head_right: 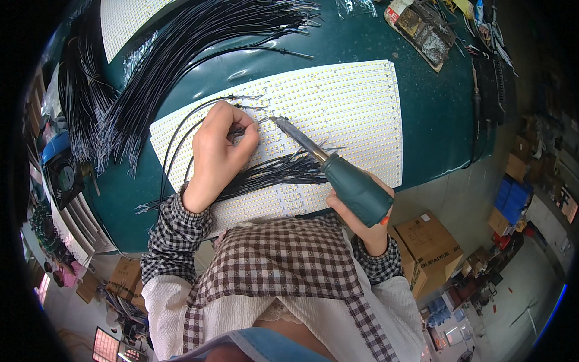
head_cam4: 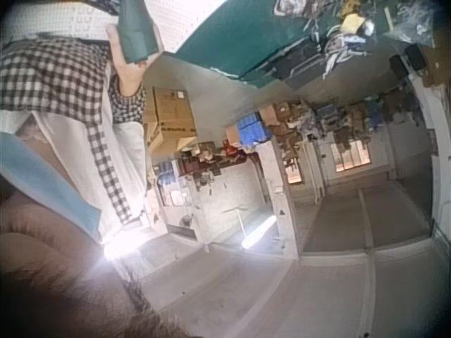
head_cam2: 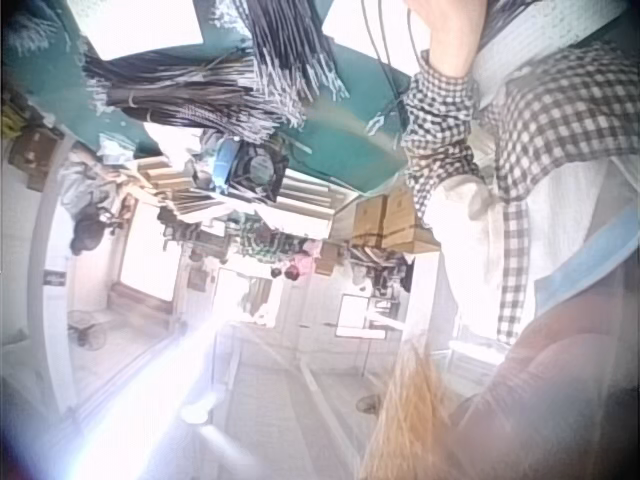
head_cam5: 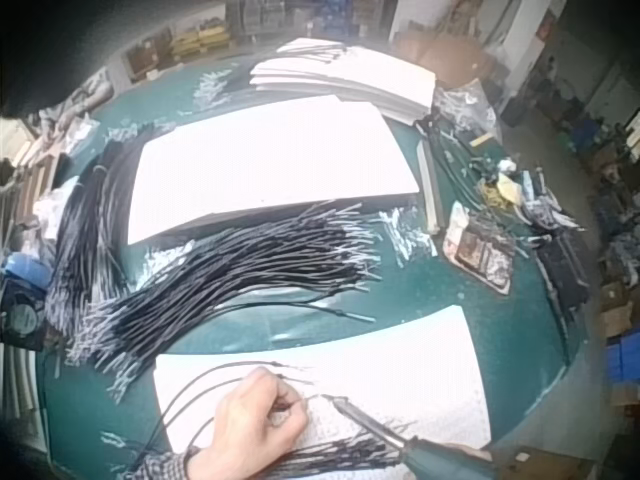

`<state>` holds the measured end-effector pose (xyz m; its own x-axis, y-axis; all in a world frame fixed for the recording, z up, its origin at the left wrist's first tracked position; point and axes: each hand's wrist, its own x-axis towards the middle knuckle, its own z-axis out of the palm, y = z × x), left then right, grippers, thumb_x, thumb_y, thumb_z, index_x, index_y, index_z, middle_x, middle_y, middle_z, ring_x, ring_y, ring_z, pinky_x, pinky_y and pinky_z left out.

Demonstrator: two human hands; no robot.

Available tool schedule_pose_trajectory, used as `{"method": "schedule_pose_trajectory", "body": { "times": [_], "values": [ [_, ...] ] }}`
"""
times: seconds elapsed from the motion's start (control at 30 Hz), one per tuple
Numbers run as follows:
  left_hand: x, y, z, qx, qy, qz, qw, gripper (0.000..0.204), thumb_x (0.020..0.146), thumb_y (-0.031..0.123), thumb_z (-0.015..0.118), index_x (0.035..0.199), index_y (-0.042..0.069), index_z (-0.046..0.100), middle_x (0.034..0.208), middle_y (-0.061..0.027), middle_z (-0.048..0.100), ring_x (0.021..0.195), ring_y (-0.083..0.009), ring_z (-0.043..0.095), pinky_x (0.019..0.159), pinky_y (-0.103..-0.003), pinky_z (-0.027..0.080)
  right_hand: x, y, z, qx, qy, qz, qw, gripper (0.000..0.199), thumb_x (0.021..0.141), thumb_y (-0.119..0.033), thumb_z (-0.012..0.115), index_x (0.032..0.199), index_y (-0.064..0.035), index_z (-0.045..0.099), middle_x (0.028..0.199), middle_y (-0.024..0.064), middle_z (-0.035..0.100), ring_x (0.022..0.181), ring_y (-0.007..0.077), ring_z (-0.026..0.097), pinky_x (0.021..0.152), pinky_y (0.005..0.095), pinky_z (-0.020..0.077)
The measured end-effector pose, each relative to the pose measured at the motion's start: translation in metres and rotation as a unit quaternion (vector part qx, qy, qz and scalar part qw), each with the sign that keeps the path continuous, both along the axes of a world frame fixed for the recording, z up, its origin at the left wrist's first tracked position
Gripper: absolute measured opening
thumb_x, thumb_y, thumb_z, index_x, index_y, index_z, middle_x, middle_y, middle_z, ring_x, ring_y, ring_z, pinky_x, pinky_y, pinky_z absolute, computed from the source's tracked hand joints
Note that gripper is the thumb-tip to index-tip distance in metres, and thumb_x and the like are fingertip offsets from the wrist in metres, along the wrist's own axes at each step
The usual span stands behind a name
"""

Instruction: The person solders wire bundles onto a large LED panel at a workstation. This is done using a soldering iron and solder wire.

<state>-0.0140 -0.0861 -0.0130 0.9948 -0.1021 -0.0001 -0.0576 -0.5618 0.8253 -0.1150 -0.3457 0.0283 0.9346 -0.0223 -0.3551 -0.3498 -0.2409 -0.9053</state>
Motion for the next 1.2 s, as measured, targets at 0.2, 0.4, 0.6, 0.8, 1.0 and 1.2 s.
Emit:
{"method": "schedule_pose_trajectory", "body": {
  "times": [0.2, 0.4, 0.6, 0.8, 1.0, 1.2],
  "values": [
    [-0.0003, 0.0014, -0.0017, 0.002, -0.002, -0.001, 1.0, 0.015, 0.075, 0.001, 0.073, 0.078, 0.004, 0.058, 0.078, -0.0079, 0.059, 0.065, -0.0235, 0.065, 0.058, -0.033, 0.051, 0.0034, 0.0042, 0.0029, 0.004, 0.014, -0.01, 1.0, 0.039, 0.074, -0.004, 0.087, 0.107, 0.0054, 0.067, 0.089, 0.0099, 0.073, 0.079, 0.0142, 0.069, 0.074, 0.0277, 0.0557],
    [-0.0001, 0.0008, -0.0022, 0.003, -0.002, 0.0, 1.0, 0.016, 0.074, 0.001, 0.073, 0.078, 0.004, 0.058, 0.078, -0.0079, 0.058, 0.065, -0.024, 0.064, 0.057, -0.033, 0.05, -0.0006, 0.0002, 0.0, -0.021, 0.022, 0.011, 0.999, 0.043, 0.073, -0.006, 0.088, 0.109, 0.0063, 0.066, 0.089, 0.0104, 0.073, 0.079, 0.0149, 0.07, 0.073, 0.0275, 0.0556],
    [-0.0007, 0.0005, -0.0021, 0.006, 0.001, 0.0, 1.0, 0.015, 0.075, 0.002, 0.073, 0.078, 0.004, 0.058, 0.078, -0.0079, 0.059, 0.066, -0.0241, 0.065, 0.057, -0.033, 0.051, 0.0005, 0.004, 0.0026, 0.027, 0.006, -0.019, 0.999, 0.039, 0.076, -0.002, 0.085, 0.109, 0.0064, 0.066, 0.088, 0.0098, 0.073, 0.08, 0.0151, 0.07, 0.074, 0.0286, 0.0565],
    [0.0002, -0.0001, -0.0017, 0.01, -0.001, 0.0, 1.0, 0.014, 0.075, 0.002, 0.072, 0.078, 0.004, 0.059, 0.078, -0.0081, 0.06, 0.066, -0.0243, 0.066, 0.058, -0.034, 0.051, -0.0016, -0.0007, 0.0014, 0.013, -0.004, -0.017, 1.0, 0.038, 0.077, -0.001, 0.083, 0.11, 0.006, 0.065, 0.087, 0.0097, 0.073, 0.08, 0.0148, 0.07, 0.076, 0.029, 0.0569],
    [-0.0008, 0.0007, 0.001, 0.015, 0.005, 0.003, 1.0, 0.014, 0.077, 0.004, 0.073, 0.081, 0.004, 0.06, 0.081, -0.0084, 0.061, 0.07, -0.0246, 0.067, 0.059, -0.034, 0.052, 0.0001, -0.0002, -0.0005, 0.025, -0.015, -0.007, 1.0, 0.041, 0.077, -0.001, 0.084, 0.112, 0.0062, 0.065, 0.091, 0.0117, 0.074, 0.083, 0.0159, 0.072, 0.078, 0.0293, 0.0575],
    [-0.0005, -0.0038, 0.0055, 0.035, 0.018, -0.011, 0.999, 0.015, 0.082, 0.011, 0.075, 0.087, 0.005, 0.062, 0.085, -0.0092, 0.061, 0.07, -0.0276, 0.065, 0.06, -0.037, 0.051, 0.0017, 0.0047, 0.0077, 0.04, 0.023, -0.048, 0.998, 0.043, 0.077, 0.0, 0.083, 0.115, 0.0069, 0.064, 0.097, 0.0142, 0.074, 0.088, 0.0176, 0.073, 0.081, 0.0305, 0.0586]
  ]
}}
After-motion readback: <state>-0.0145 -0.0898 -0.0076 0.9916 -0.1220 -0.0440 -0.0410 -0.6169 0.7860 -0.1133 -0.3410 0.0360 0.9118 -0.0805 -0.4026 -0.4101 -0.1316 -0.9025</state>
